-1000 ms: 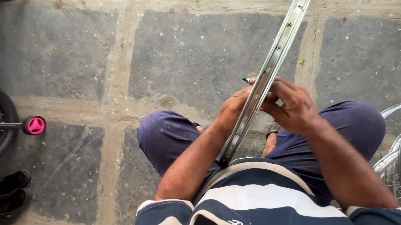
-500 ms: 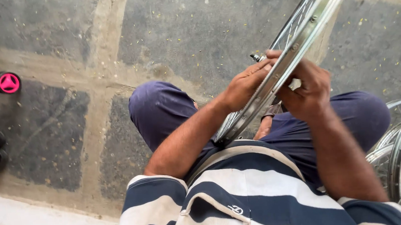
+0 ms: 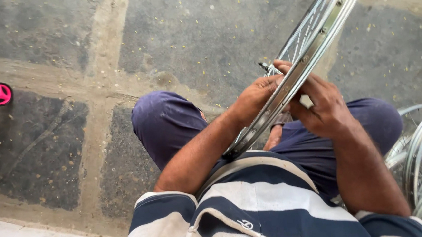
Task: The person sits on the floor and repeatedly rubs a small white block along the inner rim of a bicycle wheel. They rotate the wheel periodically to access different sections of the rim.
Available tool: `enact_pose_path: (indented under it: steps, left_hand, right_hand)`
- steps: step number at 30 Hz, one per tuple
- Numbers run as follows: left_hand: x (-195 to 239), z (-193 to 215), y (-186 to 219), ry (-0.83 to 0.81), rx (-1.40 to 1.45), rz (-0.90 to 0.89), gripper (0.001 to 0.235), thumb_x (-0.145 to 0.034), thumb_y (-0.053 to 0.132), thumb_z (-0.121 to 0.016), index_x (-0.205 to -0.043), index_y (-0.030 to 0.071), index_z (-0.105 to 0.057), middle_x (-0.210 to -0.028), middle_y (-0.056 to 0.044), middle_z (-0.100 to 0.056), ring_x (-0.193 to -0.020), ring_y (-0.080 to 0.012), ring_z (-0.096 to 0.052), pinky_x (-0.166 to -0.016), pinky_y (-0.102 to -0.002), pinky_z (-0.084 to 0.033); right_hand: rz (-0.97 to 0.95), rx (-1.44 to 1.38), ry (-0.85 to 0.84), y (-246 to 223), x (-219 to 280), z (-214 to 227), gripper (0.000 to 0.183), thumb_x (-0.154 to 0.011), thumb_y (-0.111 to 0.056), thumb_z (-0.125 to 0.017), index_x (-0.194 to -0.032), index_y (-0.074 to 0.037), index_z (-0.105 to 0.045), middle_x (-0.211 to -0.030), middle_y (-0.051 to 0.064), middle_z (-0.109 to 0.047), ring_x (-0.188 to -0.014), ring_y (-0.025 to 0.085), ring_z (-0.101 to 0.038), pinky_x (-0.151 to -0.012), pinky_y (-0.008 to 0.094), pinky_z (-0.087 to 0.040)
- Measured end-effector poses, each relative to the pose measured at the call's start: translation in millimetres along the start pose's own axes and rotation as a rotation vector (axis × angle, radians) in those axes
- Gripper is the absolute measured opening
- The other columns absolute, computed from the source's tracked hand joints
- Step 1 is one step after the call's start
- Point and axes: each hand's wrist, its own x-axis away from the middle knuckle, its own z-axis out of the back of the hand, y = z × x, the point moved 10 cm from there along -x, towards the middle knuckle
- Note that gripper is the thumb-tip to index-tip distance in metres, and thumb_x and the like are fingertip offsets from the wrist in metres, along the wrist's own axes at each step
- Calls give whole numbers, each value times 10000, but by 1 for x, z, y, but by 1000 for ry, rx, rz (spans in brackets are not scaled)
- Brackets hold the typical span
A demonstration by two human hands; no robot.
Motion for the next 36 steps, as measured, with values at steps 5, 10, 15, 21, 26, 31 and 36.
enact_pose_path:
  steps: [5, 10, 15, 21, 26, 31, 36]
  left_hand:
    - [11, -3, 17, 22, -112, -112, 414, -1141, 310, -566, -1428, 12, -561, -1296, -78, -657, -1216, -139, -599, -1134, -333, -454]
    - [17, -6, 20, -36, -111, -168, 446, -1146, 307, -583, -1480, 15, -533, -1320, -89, -643, -1277, -149, -584, -1203, -354, -440]
    - [11, -10, 24, -30, -169, -48, 504, -1158, 396, -470, -1508, 38, -524, -1304, -106, -661, -1203, -198, -619, -1072, -378, -509]
    - [2, -22, 33, 51, -307, -141, 463, -1192, 359, -459, -1515, 33, -514, -1279, -100, -585, -1173, -174, -548, -1045, -338, -472]
    - [6, -16, 35, 52, -288, -224, 410, -1142, 303, -543, -1451, 36, -569, -1350, -104, -625, -1273, -175, -588, -1141, -333, -475]
    - [13, -5, 18, -11, -120, -122, 431, -1098, 355, -530, -1429, 82, -574, -1310, -77, -664, -1207, -149, -631, -1047, -322, -538]
    - [-2, -8, 2, -100, -169, -13, 454, -1234, 369, -502, -1310, -46, -669, -1103, -130, -690, -973, -167, -648, -895, -336, -561]
  right_hand:
    - [72, 321, 419, -8, -1, 8, 220, -817, -88, -896, -936, -13, -727, -844, 56, -669, -639, 131, -640, -535, 288, -500]
    - [-16, 172, 437, 1, 10, -3, 214, -868, -38, -868, -993, 6, -700, -1046, 104, -704, -712, 138, -657, -586, 279, -520]
    - [56, -3, 78, -9, -5, 2, 483, -847, -52, -795, -1287, 40, -618, -1291, 187, -684, -992, 237, -721, -791, 321, -621]
    - [157, 179, 313, -9, -5, 3, 297, -907, -55, -827, -1159, -8, -677, -1134, 133, -726, -877, 178, -742, -727, 315, -609]
    - [63, 306, 594, 7, 15, 8, 191, -852, -4, -862, -930, -39, -692, -840, 88, -711, -675, 122, -658, -546, 312, -493]
    - [17, 39, 225, 8, 6, 3, 408, -850, -5, -831, -1235, -9, -697, -1006, 71, -771, -787, 123, -742, -656, 257, -598]
    - [104, 87, -4, -16, -1, 7, 536, -819, -50, -776, -1319, 19, -595, -1308, 200, -664, -975, 237, -724, -789, 310, -606]
